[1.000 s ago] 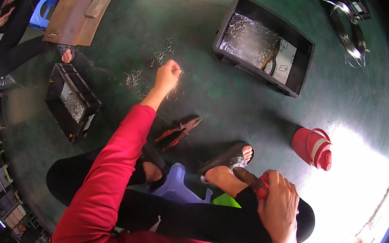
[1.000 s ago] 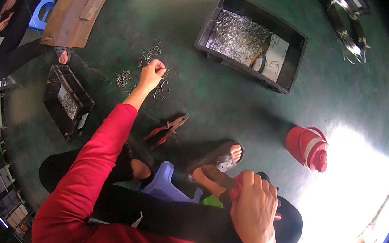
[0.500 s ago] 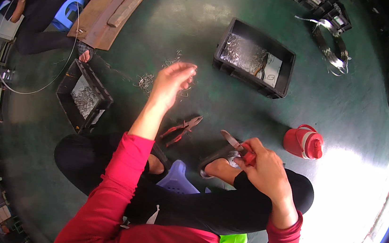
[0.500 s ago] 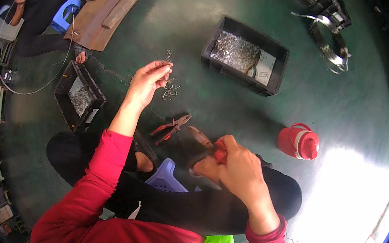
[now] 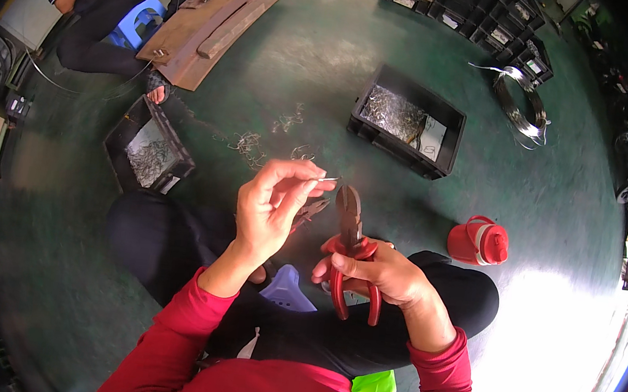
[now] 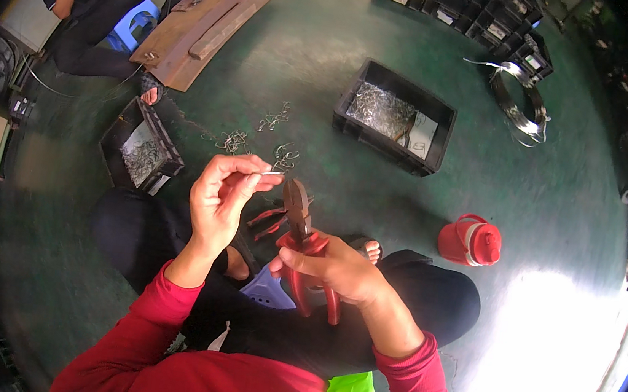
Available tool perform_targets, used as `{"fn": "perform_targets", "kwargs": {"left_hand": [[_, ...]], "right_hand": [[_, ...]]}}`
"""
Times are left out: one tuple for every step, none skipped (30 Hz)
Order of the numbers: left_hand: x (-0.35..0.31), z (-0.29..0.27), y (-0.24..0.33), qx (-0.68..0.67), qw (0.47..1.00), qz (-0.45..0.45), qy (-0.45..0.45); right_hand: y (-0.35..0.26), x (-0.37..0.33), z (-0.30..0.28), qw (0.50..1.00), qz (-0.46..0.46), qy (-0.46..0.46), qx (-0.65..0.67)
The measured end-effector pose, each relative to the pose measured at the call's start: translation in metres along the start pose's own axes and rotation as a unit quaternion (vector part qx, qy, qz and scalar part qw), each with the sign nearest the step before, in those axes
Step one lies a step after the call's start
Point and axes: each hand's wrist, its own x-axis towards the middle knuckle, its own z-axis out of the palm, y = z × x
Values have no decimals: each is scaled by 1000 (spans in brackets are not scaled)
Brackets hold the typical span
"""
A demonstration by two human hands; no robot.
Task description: The person repeatedly picks up small metal wire pieces from the floor and uses red-handled pliers to bend them into loop shapes. The finished pieces are placed into a black plastic bin nearby. The person continues this repetitive bending process throughout the clip.
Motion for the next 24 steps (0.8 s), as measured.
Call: {"fn": "perform_targets", "kwargs": {"left_hand": [[-3, -2, 1, 9, 1000, 25, -5], [-5, -4, 2, 19, 998, 58, -17], [-5, -5, 2, 21, 996, 78, -24], [-6, -7, 1, 23, 994, 98, -31], [-6, -8, 1, 25, 992, 118, -38], [-6, -9, 1, 26, 991, 122, -38], [-6, -10, 1, 40, 990, 128, -43], [-6, -11, 2, 54, 988, 134, -48], [-6, -13, 2, 69, 987, 139, -52], [-6, -13, 2, 75, 985, 143, -55], [-6, -14, 2, 81, 984, 147, -57], [-6, -15, 2, 86, 983, 150, -58], [-7, -15, 2, 90, 982, 152, -59], [-7, -16, 1, 93, 982, 154, -59], [-7, -16, 1, 97, 981, 157, -58], [-7, -16, 1, 102, 981, 155, -59], [-7, -17, 1, 108, 980, 154, -59], [-7, -17, 0, 112, 980, 155, -56], [-8, -17, 0, 106, 981, 153, -57], [-8, -16, 0, 97, 982, 152, -56], [-8, -16, -1, 89, 983, 153, -54], [-8, -16, -1, 89, 983, 152, -55], [-8, -16, 0, 89, 983, 153, -57], [-8, -16, -1, 88, 983, 153, -57]], "right_hand": [[-1, -1, 2, 1000, 4, -2, -6], [-2, -2, 4, 1000, 8, -4, -12], [-3, -3, 6, 1000, 10, -8, -13], [-4, -4, 7, 1000, 12, -12, -13], [-4, -4, 8, 1000, 14, -17, -13], [-5, -5, 10, 1000, 12, -18, -17], [-6, -5, 10, 1000, 9, -19, -21], [-6, -5, 11, 999, 8, -21, -24], [-7, -6, 11, 999, 9, -25, -24], [-8, -7, 11, 999, 10, -29, -24], [-9, -8, 11, 999, 11, -33, -23], [-10, -9, 11, 999, 14, -43, -17], [-11, -10, 11, 998, 17, -53, -12], [-12, -11, 11, 998, 26, -60, -3], [-12, -11, 11, 997, 21, -69, -5], [-13, -11, 11, 997, 22, -74, -4], [-13, -11, 11, 997, 27, -75, -3], [-13, -11, 11, 996, 26, -82, 1], [-14, -11, 11, 996, 30, -83, 6], [-14, -11, 10, 996, 41, -78, 9], [-14, -11, 10, 996, 35, -87, 11], [-14, -11, 10, 995, 37, -90, 13], [-14, -11, 9, 995, 40, -89, 15], [-14, -11, 9, 995, 39, -92, 13]]}}
